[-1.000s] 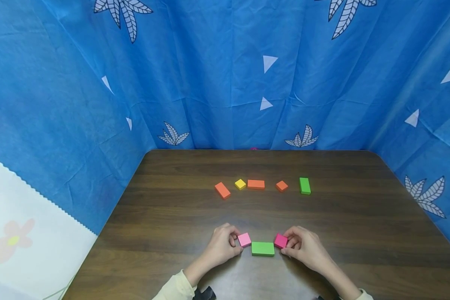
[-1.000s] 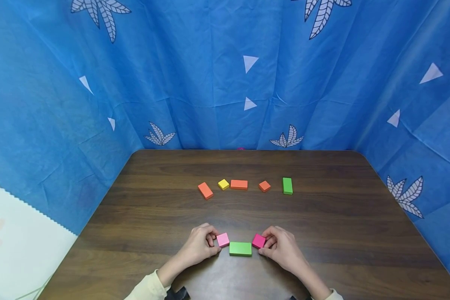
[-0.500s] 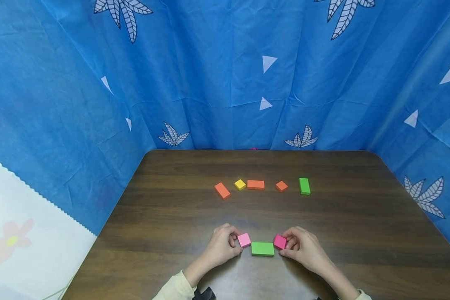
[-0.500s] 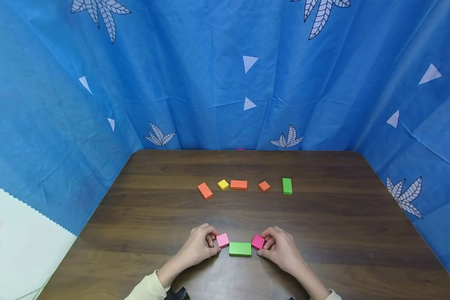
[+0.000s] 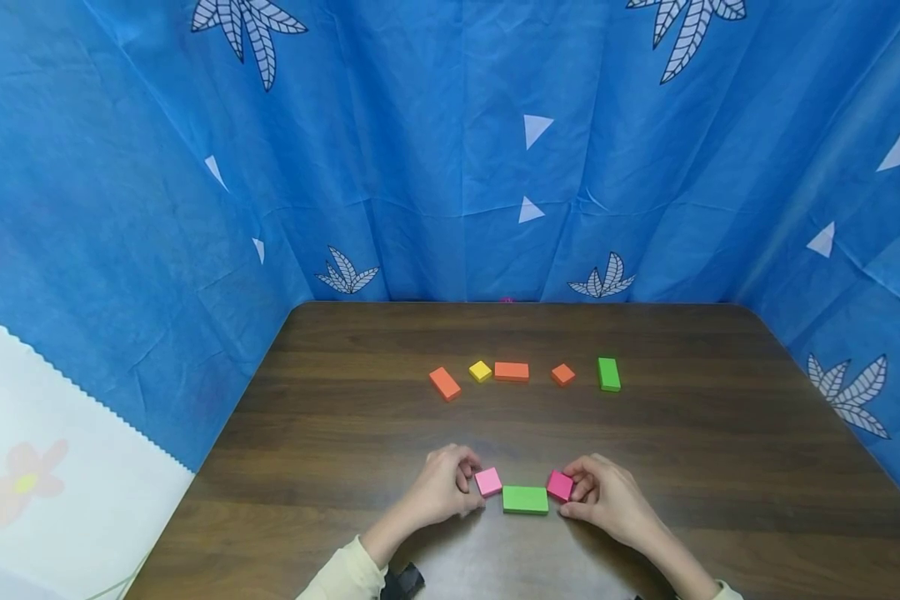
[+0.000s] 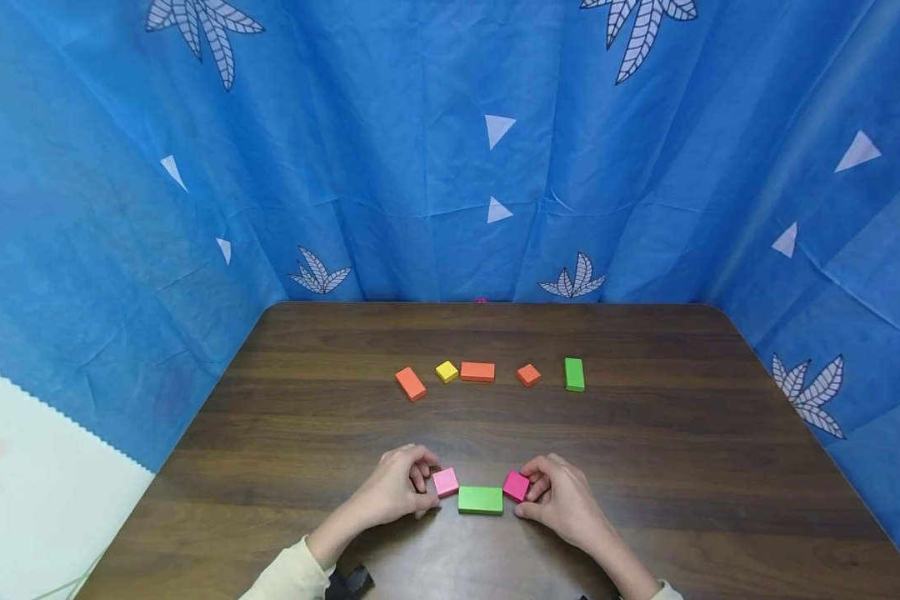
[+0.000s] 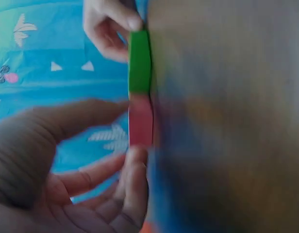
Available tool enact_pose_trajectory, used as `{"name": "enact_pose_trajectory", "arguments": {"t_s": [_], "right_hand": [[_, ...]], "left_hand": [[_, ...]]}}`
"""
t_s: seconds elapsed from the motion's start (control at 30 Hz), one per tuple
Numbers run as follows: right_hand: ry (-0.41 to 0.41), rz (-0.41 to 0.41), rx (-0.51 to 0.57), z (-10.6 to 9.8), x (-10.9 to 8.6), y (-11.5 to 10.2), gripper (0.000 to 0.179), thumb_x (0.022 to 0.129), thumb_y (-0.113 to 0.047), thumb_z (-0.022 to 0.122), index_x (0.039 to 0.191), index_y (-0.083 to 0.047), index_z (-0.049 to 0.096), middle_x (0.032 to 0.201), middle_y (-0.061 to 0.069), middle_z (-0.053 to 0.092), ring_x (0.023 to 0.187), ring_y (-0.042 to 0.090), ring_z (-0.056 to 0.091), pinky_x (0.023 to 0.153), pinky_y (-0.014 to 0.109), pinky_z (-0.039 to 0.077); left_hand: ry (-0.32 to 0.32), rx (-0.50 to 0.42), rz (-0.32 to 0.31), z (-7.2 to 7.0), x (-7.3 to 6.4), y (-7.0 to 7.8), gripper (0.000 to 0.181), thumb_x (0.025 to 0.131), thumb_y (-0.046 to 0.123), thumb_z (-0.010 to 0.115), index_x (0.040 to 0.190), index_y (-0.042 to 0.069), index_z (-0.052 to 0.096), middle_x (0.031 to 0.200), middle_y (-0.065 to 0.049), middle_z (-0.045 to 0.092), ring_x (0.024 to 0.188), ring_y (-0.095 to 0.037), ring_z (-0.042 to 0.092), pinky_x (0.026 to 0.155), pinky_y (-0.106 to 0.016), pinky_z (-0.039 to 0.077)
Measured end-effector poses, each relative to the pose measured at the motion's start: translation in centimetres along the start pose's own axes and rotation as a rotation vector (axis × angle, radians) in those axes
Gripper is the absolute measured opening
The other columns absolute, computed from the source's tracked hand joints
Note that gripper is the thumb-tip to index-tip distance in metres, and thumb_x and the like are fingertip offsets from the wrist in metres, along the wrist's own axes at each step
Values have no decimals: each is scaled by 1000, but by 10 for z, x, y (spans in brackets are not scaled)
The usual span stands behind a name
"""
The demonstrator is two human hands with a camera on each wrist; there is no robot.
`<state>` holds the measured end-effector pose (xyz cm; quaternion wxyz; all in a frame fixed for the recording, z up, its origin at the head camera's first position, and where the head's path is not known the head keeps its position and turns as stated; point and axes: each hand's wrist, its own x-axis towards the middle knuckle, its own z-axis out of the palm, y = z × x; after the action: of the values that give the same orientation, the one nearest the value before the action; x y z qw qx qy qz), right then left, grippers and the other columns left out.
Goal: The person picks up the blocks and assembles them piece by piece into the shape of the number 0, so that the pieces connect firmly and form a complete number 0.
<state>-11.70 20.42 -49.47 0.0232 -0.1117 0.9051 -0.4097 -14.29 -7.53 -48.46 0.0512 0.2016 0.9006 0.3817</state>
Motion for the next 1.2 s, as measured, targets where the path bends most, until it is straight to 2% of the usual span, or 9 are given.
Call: {"name": "enact_pose_trajectory", "arguments": {"t_s": [0.13, 0.23, 0.33, 0.43, 0.57, 0.7, 0.9, 1.2], "right_hand": [[-7, -7, 12, -1, 0, 1, 41, 65, -10, 90, 97, -4, 66, 83, 0, 58, 66, -1, 54, 57, 19, 51], [-10, -11, 16, -1, 0, 2, 41, 64, -11, 90, 97, -4, 66, 84, 0, 58, 66, -1, 54, 57, 19, 51], [-11, -14, 21, -1, -1, 2, 42, 64, -11, 90, 97, -4, 66, 84, 0, 58, 66, -1, 54, 57, 19, 51], [-9, -15, 27, -1, -1, 3, 42, 64, -11, 90, 97, -4, 66, 84, 0, 58, 66, -1, 55, 57, 19, 51], [-10, -17, 32, -2, -1, 2, 41, 64, -11, 90, 98, -4, 66, 84, 0, 58, 66, -1, 54, 57, 19, 51], [-19, -21, 41, -2, 0, 2, 42, 65, -11, 90, 98, -3, 66, 84, 1, 58, 67, -1, 55, 58, 19, 52], [-20, -27, 41, -2, 0, 3, 42, 64, -11, 90, 98, -3, 66, 84, 1, 58, 67, -1, 55, 58, 19, 52], [-21, -22, 45, -1, 0, 4, 42, 65, -11, 90, 99, -3, 66, 84, 1, 58, 67, -1, 55, 58, 19, 52]], "left_hand": [[36, 36, -26, -20, 15, -4, 36, 69, 9, 86, 98, 5, 67, 84, -1, 60, 70, -6, 54, 71, -26, 45], [123, 43, -89, -37, 34, -12, 39, 70, 12, 86, 103, 5, 66, 92, -7, 61, 76, -13, 57, 68, -28, 47], [211, 37, -182, -50, 55, -24, 53, 69, 12, 87, 115, 4, 62, 106, -13, 59, 82, -19, 59, 69, -31, 50], [263, 35, -260, -58, 72, -36, 68, 69, 13, 87, 129, 5, 56, 119, -17, 53, 87, -22, 60, 71, -33, 52], [271, 14, -322, -59, 89, -49, 76, 71, 12, 86, 137, 3, 50, 128, -20, 49, 89, -23, 61, 74, -34, 55], [264, -5, -352, -55, 96, -56, 73, 72, 12, 86, 136, 2, 51, 127, -19, 49, 90, -24, 61, 77, -35, 57], [272, -16, -349, -48, 99, -59, 68, 72, 13, 85, 131, 1, 54, 119, -16, 54, 91, -25, 58, 81, -38, 56], [289, -44, -362, -44, 100, -57, 59, 72, 8, 85, 124, -3, 58, 109, -14, 57, 86, -22, 57, 77, -34, 55]]}}
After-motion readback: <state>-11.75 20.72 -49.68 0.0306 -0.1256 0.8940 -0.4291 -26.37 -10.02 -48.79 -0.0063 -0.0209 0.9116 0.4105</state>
